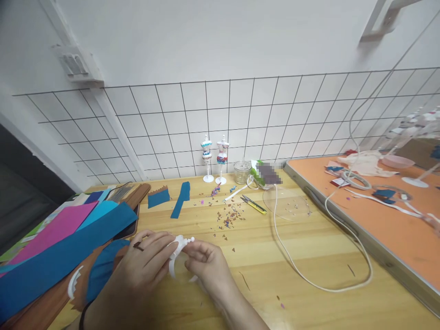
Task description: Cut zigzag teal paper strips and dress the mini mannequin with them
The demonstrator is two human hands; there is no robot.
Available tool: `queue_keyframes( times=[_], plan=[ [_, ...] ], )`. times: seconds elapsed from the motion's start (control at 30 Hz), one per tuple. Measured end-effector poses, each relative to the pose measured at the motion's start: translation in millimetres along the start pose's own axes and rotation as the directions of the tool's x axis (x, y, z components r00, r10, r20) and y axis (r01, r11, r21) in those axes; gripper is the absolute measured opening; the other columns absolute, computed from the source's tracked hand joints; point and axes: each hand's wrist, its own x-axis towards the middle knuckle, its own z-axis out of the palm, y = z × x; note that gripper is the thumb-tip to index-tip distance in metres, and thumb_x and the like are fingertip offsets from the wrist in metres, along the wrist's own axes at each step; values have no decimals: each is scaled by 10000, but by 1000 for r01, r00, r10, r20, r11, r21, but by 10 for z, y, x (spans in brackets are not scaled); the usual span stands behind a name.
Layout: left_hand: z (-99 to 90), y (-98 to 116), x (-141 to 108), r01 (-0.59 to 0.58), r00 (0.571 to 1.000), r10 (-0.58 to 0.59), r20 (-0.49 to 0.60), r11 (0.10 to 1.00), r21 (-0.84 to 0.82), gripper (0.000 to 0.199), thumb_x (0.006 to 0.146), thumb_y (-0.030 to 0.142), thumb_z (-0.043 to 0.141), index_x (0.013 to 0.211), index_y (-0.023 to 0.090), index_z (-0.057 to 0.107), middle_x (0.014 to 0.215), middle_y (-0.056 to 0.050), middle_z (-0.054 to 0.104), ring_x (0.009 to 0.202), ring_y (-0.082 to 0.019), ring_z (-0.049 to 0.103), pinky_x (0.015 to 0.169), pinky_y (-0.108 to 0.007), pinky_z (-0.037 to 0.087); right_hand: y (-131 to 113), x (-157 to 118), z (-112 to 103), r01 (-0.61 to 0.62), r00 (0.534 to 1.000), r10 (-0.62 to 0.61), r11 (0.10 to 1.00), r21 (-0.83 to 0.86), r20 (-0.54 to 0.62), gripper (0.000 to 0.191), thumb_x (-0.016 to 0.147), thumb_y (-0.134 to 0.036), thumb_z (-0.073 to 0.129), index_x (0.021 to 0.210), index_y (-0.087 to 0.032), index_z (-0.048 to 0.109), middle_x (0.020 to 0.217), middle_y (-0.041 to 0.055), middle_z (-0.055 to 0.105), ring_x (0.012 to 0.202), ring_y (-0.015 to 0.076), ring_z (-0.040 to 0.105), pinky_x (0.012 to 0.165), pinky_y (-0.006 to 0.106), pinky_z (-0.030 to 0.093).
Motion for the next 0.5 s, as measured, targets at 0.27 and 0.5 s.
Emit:
queue_keyframes(
  times=[0.27,0.5],
  plan=[
    [-128,-27,-14,82,997,-82,12,996,-36,268,762,17,444,963,162,544,870,-59,686,838,-175,618,759,-331,411,-73,-174,-118,97,994,-105,978,-183,-36,187,675,-300,707,803,-164,698,878,86,701,876,224,625,815,334,451],
    [-67,-24,-40,216,975,-210,65,971,-102,255,792,54,412,951,171,574,887,-49,673,844,-179,604,782,-351,395,27,-423,-18,466,885,-254,521,-715,391,136,757,-209,573,799,-224,701,670,52,645,691,216,548,634,303,418]
  ],
)
